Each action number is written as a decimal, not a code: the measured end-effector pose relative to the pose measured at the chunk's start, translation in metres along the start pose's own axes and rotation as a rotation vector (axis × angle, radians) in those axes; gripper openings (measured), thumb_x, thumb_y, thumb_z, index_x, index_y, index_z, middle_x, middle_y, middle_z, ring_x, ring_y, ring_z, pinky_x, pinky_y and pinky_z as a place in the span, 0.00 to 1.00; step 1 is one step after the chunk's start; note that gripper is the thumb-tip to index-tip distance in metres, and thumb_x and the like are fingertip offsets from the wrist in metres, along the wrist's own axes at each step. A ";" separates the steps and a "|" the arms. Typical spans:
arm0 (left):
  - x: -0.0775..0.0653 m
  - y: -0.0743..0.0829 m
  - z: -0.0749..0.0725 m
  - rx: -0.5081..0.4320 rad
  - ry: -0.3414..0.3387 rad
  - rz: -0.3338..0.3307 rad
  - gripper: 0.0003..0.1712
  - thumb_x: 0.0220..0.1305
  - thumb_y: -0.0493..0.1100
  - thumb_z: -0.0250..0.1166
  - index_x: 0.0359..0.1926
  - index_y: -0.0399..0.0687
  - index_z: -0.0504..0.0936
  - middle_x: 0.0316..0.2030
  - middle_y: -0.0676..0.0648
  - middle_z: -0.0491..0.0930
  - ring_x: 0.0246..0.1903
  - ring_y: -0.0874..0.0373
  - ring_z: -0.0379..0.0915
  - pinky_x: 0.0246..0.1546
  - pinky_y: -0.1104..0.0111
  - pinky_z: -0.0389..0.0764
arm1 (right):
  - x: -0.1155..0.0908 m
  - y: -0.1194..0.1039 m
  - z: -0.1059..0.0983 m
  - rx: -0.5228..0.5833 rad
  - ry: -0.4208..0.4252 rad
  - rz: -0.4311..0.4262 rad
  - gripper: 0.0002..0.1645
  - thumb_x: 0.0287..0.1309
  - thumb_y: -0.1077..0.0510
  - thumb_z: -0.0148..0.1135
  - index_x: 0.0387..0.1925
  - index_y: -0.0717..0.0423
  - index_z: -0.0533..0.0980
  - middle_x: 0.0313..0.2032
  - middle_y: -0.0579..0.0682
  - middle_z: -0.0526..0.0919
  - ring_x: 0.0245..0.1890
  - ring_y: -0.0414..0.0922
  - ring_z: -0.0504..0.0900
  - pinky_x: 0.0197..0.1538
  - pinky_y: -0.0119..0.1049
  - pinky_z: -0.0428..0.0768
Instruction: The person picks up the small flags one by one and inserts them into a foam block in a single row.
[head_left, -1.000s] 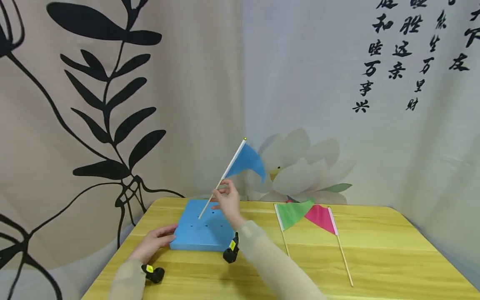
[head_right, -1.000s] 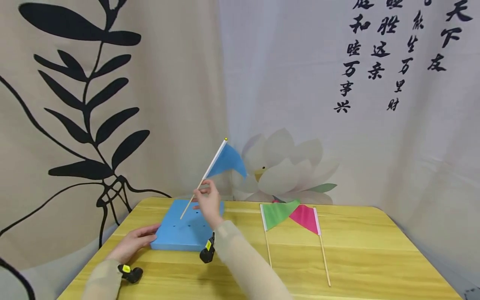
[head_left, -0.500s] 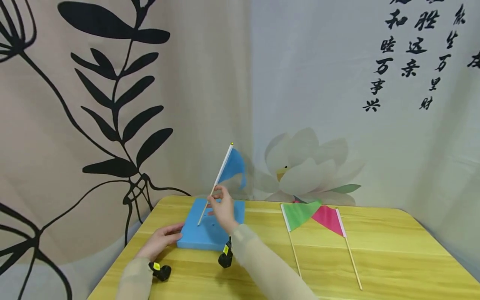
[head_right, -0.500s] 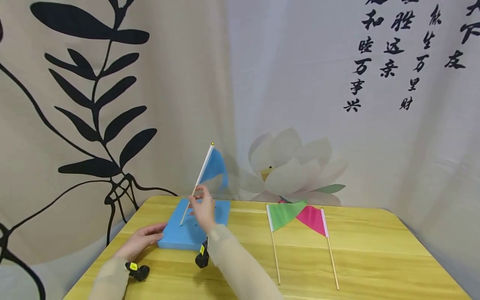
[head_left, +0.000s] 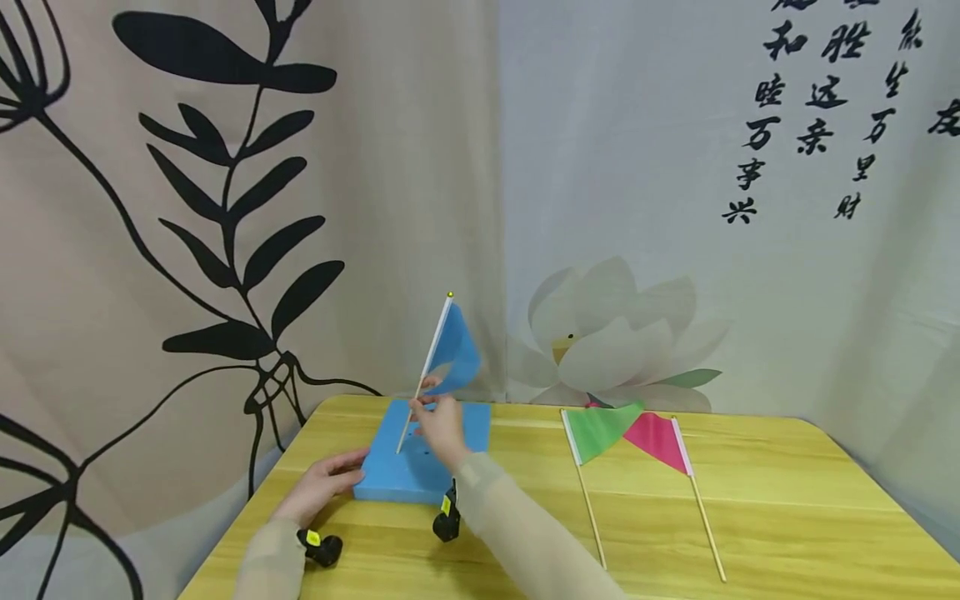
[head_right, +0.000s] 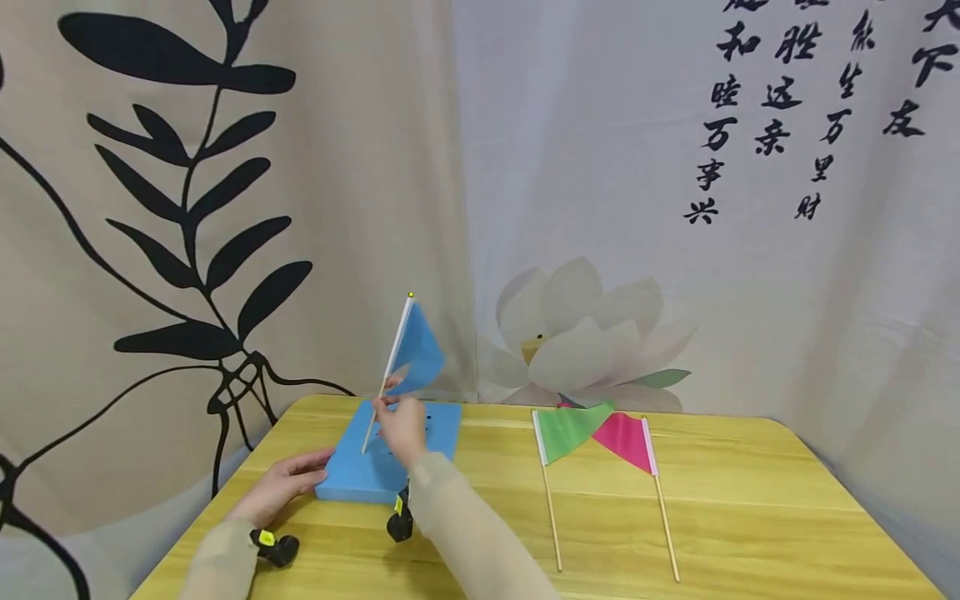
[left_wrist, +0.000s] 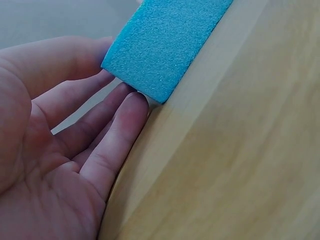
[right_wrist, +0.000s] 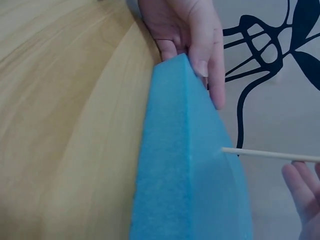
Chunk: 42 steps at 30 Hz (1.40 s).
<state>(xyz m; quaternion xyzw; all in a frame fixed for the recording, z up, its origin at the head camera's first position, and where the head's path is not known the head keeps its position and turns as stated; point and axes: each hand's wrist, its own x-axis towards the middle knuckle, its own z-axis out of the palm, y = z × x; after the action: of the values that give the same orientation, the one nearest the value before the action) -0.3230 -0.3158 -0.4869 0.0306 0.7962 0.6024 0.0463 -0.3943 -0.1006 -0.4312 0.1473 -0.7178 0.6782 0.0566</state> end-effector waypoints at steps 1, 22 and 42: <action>0.000 0.000 0.000 -0.001 0.000 -0.001 0.32 0.68 0.44 0.62 0.69 0.37 0.66 0.65 0.34 0.65 0.61 0.42 0.65 0.54 0.54 0.75 | -0.001 0.000 0.001 -0.006 -0.010 0.001 0.10 0.63 0.59 0.63 0.45 0.55 0.78 0.35 0.50 0.83 0.31 0.46 0.85 0.31 0.48 0.85; 0.003 -0.006 0.003 -0.003 -0.003 0.025 0.33 0.67 0.44 0.63 0.68 0.34 0.66 0.66 0.32 0.64 0.61 0.42 0.65 0.53 0.57 0.76 | -0.012 0.021 -0.028 -0.126 -0.293 -0.031 0.12 0.61 0.60 0.65 0.43 0.64 0.81 0.39 0.52 0.85 0.33 0.45 0.85 0.28 0.42 0.84; 0.002 -0.001 0.003 0.024 0.002 0.002 0.34 0.68 0.45 0.62 0.69 0.34 0.64 0.66 0.32 0.63 0.63 0.41 0.63 0.53 0.59 0.76 | -0.041 0.005 -0.215 -0.194 -0.292 0.027 0.17 0.64 0.58 0.61 0.53 0.61 0.75 0.42 0.61 0.83 0.38 0.53 0.85 0.33 0.44 0.84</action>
<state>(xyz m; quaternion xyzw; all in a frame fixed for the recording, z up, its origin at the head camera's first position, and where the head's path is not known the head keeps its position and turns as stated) -0.3244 -0.3134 -0.4890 0.0316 0.8033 0.5931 0.0446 -0.3827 0.1182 -0.4318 0.2283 -0.7824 0.5778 -0.0432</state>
